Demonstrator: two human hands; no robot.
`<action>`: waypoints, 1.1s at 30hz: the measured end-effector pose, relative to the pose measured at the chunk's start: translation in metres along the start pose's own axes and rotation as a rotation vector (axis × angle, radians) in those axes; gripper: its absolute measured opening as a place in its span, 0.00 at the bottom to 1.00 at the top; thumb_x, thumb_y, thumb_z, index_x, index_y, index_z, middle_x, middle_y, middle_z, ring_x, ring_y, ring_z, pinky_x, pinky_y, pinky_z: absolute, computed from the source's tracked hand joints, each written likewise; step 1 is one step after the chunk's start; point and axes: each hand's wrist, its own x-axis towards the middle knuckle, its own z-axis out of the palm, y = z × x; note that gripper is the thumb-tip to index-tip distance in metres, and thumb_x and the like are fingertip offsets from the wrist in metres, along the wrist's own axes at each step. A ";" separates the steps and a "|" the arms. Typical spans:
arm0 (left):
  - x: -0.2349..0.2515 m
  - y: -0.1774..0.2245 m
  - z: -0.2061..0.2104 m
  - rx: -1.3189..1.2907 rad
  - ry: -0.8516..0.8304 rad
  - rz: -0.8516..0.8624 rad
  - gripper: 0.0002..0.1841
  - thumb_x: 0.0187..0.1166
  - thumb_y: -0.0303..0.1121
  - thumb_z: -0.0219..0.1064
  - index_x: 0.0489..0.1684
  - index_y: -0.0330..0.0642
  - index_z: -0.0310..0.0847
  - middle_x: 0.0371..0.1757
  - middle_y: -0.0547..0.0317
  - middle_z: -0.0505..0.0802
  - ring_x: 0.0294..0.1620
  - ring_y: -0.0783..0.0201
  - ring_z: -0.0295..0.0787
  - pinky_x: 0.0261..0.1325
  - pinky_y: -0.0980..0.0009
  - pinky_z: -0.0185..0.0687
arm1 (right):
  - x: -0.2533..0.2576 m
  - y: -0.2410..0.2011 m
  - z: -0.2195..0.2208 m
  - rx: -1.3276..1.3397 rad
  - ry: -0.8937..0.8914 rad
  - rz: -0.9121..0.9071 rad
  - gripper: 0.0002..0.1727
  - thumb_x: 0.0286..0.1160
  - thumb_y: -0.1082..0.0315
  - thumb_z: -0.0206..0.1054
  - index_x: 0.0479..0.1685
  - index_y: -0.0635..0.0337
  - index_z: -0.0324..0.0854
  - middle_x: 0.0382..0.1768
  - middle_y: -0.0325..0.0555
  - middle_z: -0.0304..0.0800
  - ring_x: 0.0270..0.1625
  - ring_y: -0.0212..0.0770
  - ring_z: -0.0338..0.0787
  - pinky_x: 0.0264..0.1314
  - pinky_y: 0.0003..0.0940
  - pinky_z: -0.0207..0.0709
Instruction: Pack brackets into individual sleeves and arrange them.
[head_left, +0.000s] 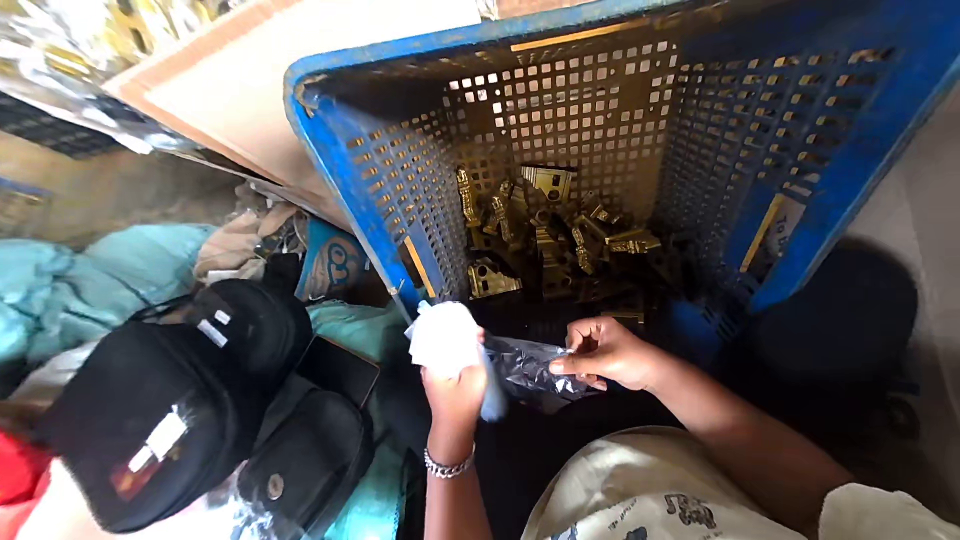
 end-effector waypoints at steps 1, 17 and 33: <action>-0.007 0.012 0.004 -0.157 -0.119 -0.097 0.23 0.67 0.28 0.76 0.56 0.22 0.75 0.43 0.66 0.93 0.45 0.81 0.90 0.54 0.79 0.88 | -0.001 0.001 0.005 -0.025 0.034 -0.010 0.17 0.58 0.73 0.81 0.21 0.49 0.73 0.14 0.26 0.81 0.12 0.20 0.75 0.16 0.16 0.69; -0.025 0.030 0.022 -0.429 -0.364 -0.426 0.19 0.50 0.17 0.81 0.39 0.43 0.84 0.29 0.74 0.91 0.32 0.79 0.88 0.43 0.79 0.88 | 0.001 -0.007 0.005 -0.503 -0.181 -0.232 0.15 0.54 0.68 0.85 0.24 0.67 0.83 0.19 0.31 0.79 0.24 0.14 0.70 0.29 0.12 0.61; -0.015 0.019 0.004 -0.213 0.115 -0.084 0.20 0.62 0.23 0.79 0.50 0.29 0.77 0.42 0.69 0.93 0.47 0.79 0.91 0.56 0.77 0.89 | 0.090 -0.024 -0.160 -1.664 0.215 0.369 0.25 0.71 0.82 0.70 0.70 0.65 0.82 0.70 0.67 0.83 0.74 0.70 0.79 0.80 0.71 0.61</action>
